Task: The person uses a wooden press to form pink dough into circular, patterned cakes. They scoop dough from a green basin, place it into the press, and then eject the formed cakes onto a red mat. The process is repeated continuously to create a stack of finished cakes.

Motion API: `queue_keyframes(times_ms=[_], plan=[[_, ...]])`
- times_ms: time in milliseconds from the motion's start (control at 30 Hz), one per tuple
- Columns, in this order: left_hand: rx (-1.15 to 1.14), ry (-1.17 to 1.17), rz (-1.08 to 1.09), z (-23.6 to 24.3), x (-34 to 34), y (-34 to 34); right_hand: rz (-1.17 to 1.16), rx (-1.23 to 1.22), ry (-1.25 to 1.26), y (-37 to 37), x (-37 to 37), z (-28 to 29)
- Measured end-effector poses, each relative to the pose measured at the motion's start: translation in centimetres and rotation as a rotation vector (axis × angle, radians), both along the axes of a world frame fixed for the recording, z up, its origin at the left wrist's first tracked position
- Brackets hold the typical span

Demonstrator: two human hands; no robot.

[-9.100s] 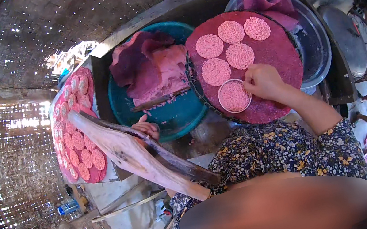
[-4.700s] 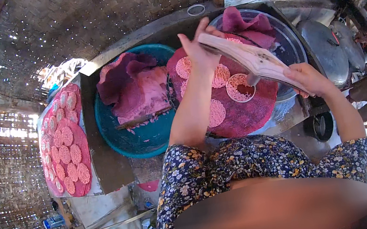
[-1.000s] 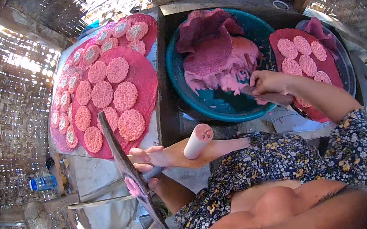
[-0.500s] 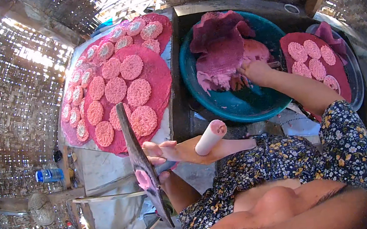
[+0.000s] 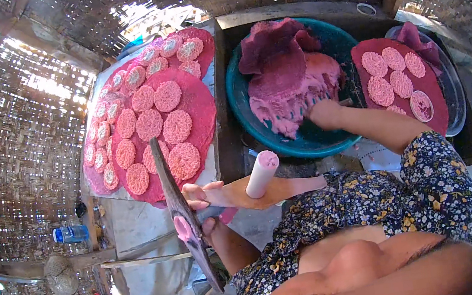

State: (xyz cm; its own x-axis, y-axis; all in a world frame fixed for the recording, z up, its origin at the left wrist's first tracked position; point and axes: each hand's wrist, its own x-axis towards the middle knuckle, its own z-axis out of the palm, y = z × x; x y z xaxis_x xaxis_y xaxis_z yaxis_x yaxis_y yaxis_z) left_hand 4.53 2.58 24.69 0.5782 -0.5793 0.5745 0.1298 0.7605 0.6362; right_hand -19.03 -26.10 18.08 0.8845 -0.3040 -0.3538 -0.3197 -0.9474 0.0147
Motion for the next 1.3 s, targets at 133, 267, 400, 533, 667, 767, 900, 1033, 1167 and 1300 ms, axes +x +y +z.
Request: queue_keyframes(times_ms=[133,267,400,533,667,767,900,1033,1167,1300], plan=[[0.011,-0.058,0.009,0.4,0.8,0.3,-0.064,0.081,0.117,0.6,-0.5,3.5],[0.151,-0.095,0.07,1.3,1.1,-0.3,-0.173,0.243,0.131,-2.4,-2.8,8.6],[0.284,0.08,0.098,1.1,0.8,-1.5,-0.038,0.792,-0.183,-2.6,-4.8,18.7],[0.661,-0.013,-0.121,0.7,0.2,-7.1,-0.365,1.013,-0.215,-0.3,-6.9,24.4],[0.63,-0.855,-0.003,6.8,-2.2,-10.1,-0.384,1.325,-0.312,2.1,-6.8,25.1],[0.607,-0.948,-0.031,8.2,-3.4,-10.2,-0.222,1.005,-0.327,2.9,-6.3,26.8],[0.664,-1.044,-0.008,8.9,-4.2,-9.8,0.153,0.19,-0.377,3.7,-3.9,31.6],[0.711,-1.024,-0.015,9.0,-5.0,-10.7,0.258,-0.296,-0.291,7.8,-0.7,34.1],[0.841,-0.98,-0.031,7.7,-4.1,-11.5,0.402,-0.561,-0.279,10.7,2.5,30.8],[0.727,-0.977,-0.018,7.4,-4.2,-12.0,0.628,-0.706,-0.45,12.8,1.5,27.3]])
